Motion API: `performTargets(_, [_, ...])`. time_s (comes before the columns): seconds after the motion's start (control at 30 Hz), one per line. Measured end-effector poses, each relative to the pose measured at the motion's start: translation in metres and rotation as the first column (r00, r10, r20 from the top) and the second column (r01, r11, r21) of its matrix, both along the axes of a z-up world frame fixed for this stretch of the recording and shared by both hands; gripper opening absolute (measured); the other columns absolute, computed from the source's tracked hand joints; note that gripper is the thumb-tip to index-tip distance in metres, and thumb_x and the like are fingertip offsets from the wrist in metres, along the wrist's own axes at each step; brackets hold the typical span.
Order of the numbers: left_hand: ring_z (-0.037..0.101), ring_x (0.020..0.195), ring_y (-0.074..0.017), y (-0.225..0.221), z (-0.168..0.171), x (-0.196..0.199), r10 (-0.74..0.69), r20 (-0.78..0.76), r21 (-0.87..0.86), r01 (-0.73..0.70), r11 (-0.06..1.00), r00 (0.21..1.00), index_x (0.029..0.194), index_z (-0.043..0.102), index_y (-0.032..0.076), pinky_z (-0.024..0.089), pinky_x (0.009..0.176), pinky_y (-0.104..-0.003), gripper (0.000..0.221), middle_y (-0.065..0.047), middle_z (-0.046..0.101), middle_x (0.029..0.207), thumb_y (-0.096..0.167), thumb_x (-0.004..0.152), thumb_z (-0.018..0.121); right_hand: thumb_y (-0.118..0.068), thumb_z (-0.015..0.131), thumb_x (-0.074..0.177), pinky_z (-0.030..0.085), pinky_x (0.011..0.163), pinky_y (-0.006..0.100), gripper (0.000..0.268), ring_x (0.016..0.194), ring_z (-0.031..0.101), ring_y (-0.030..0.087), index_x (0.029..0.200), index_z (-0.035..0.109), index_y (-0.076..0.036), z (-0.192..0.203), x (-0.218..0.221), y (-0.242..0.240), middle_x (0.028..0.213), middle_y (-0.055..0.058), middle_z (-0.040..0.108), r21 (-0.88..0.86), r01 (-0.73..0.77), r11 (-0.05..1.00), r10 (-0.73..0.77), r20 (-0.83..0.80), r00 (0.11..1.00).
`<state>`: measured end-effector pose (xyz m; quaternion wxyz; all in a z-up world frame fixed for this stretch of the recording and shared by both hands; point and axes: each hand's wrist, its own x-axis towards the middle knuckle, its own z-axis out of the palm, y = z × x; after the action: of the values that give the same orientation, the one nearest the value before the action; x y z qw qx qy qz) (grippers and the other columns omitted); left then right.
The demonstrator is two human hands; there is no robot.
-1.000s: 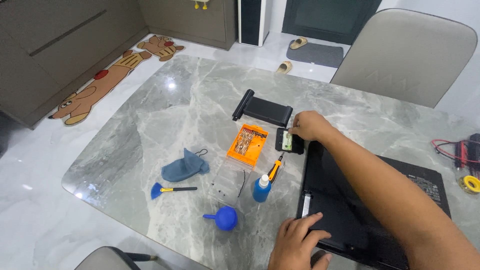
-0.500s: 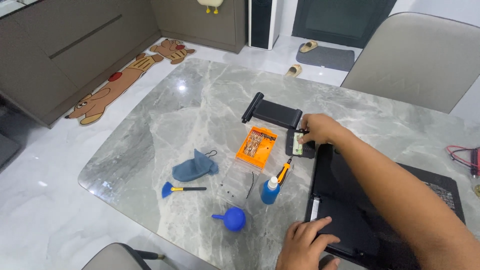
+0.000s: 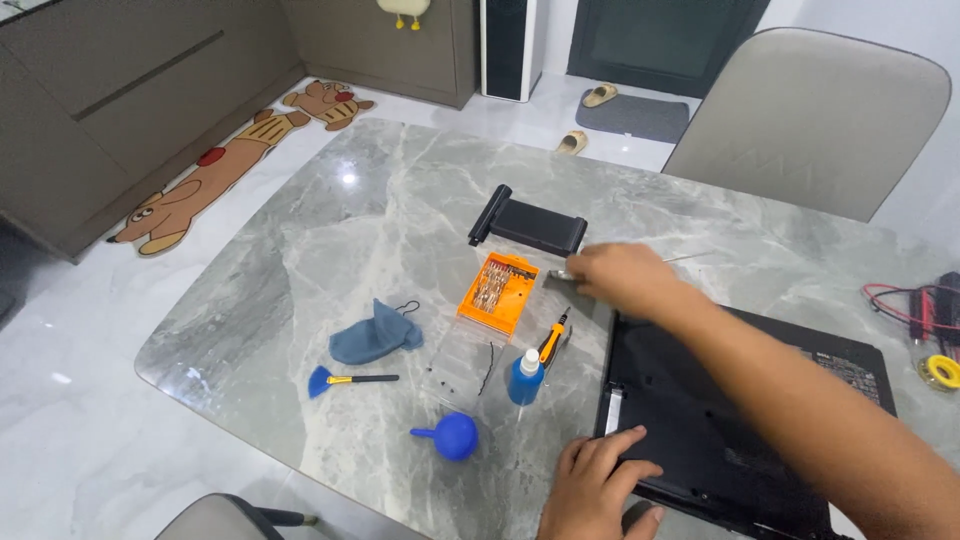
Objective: Removing the battery and various back covers from a laptop using a screwdriver.
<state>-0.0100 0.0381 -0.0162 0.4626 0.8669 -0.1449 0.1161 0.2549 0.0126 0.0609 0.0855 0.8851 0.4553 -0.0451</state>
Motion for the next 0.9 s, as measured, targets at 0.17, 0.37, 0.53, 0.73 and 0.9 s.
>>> performTargets(0.17, [0.048, 0.119, -0.0326, -0.003, -0.016, 0.003, 0.025, 0.093, 0.023, -0.027, 0.999, 0.995, 0.112, 0.061, 0.007, 0.028, 0.099, -0.053, 0.037, -0.014, 0.046, 0.139, 0.028, 0.081, 0.059, -0.029, 0.070, 0.081, 0.050, 0.053, 0.045, 0.027, 0.081, 0.062, 0.030, 0.100, 0.054, -0.018, -0.047, 0.012, -0.006, 0.084, 0.004, 0.062, -0.013, -0.105, 0.994, 0.106, 0.105, 0.989])
performTargets(0.37, [0.044, 0.122, -0.0313, -0.003, -0.008, 0.001, 0.010, 0.010, 0.027, -0.010, 1.000, 1.000, 0.114, 0.060, 0.008, 0.023, 0.103, -0.055, 0.038, -0.012, 0.044, 0.141, 0.028, 0.082, 0.058, -0.027, 0.069, 0.084, 0.052, 0.055, 0.043, 0.015, 0.082, 0.063, 0.027, 0.092, 0.060, -0.017, -0.067, 0.024, -0.005, 0.084, 0.002, 0.064, 0.001, -0.110, 0.994, 0.109, 0.131, 0.985])
performTargets(0.53, [0.043, 0.124, -0.0303, -0.002, -0.009, 0.002, -0.003, -0.036, 0.026, 0.004, 1.000, 0.999, 0.115, 0.059, 0.009, 0.022, 0.103, -0.054, 0.038, -0.010, 0.042, 0.143, 0.029, 0.083, 0.058, -0.031, 0.066, 0.085, 0.051, 0.058, 0.044, 0.014, 0.091, 0.062, 0.026, 0.095, 0.063, -0.022, -0.062, 0.022, -0.002, 0.090, -0.001, 0.063, 0.018, -0.038, 0.999, 0.037, 0.068, 0.997])
performTargets(0.73, [0.047, 0.119, -0.0321, -0.002, -0.012, 0.002, 0.016, 0.048, 0.029, -0.017, 0.999, 0.999, 0.114, 0.060, 0.009, 0.027, 0.099, -0.053, 0.038, -0.012, 0.045, 0.140, 0.031, 0.084, 0.056, -0.035, 0.065, 0.087, 0.048, 0.071, 0.041, 0.026, 0.100, 0.059, 0.026, 0.110, 0.064, -0.024, -0.028, 0.017, 0.000, 0.109, 0.000, 0.060, 0.084, 0.100, 0.991, -0.087, -0.140, 0.986])
performTargets(0.9, [0.043, 0.122, -0.0312, -0.001, -0.011, 0.003, -0.003, 0.009, 0.036, 0.003, 0.999, 1.000, 0.116, 0.059, 0.009, 0.025, 0.101, -0.053, 0.038, -0.011, 0.043, 0.141, 0.030, 0.084, 0.056, -0.033, 0.065, 0.087, 0.053, 0.077, 0.045, 0.050, 0.087, 0.066, 0.030, 0.131, 0.052, -0.016, -0.016, 0.032, 0.005, 0.133, 0.010, 0.047, 0.272, 0.332, 0.903, -0.291, -0.180, 0.940])
